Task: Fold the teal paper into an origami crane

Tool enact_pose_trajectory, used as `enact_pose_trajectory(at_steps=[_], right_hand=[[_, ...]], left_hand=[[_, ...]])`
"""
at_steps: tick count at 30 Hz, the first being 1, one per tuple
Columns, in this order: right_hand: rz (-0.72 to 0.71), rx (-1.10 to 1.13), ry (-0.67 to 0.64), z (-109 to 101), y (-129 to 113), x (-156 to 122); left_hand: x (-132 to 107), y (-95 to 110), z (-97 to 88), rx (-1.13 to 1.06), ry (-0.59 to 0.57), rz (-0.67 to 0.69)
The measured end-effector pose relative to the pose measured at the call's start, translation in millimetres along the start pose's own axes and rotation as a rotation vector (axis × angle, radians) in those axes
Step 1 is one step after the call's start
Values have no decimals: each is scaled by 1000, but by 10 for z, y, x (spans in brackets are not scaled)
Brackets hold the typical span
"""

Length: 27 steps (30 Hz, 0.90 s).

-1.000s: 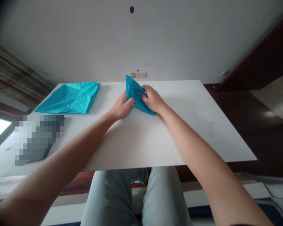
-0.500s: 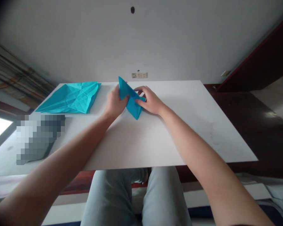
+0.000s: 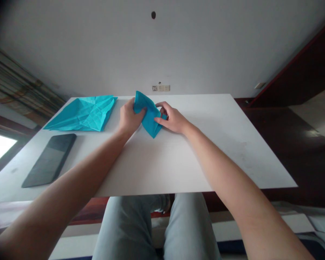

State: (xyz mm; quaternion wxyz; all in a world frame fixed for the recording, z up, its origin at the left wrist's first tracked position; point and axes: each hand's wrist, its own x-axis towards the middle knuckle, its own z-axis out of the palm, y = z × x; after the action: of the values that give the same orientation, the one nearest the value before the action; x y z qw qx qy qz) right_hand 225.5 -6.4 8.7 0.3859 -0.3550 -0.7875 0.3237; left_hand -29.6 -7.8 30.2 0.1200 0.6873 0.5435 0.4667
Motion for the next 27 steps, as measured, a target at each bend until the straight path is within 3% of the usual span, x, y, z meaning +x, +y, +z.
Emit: enact_pose_trajectory(at_steps=[7,15,20,27], right_hand=[[51,33,68,43,116,20],[85,-17,84,14,93,28],[81,-105,98,-5,101,21],[-33,-336,251,-85,34,17]], left_hand=[[-11,-49,58,-10,14,55],[9,-90,75,-55,7,55],[0,-66,80,-62,-34,73],[-54,-24,72,-59,-167,173]])
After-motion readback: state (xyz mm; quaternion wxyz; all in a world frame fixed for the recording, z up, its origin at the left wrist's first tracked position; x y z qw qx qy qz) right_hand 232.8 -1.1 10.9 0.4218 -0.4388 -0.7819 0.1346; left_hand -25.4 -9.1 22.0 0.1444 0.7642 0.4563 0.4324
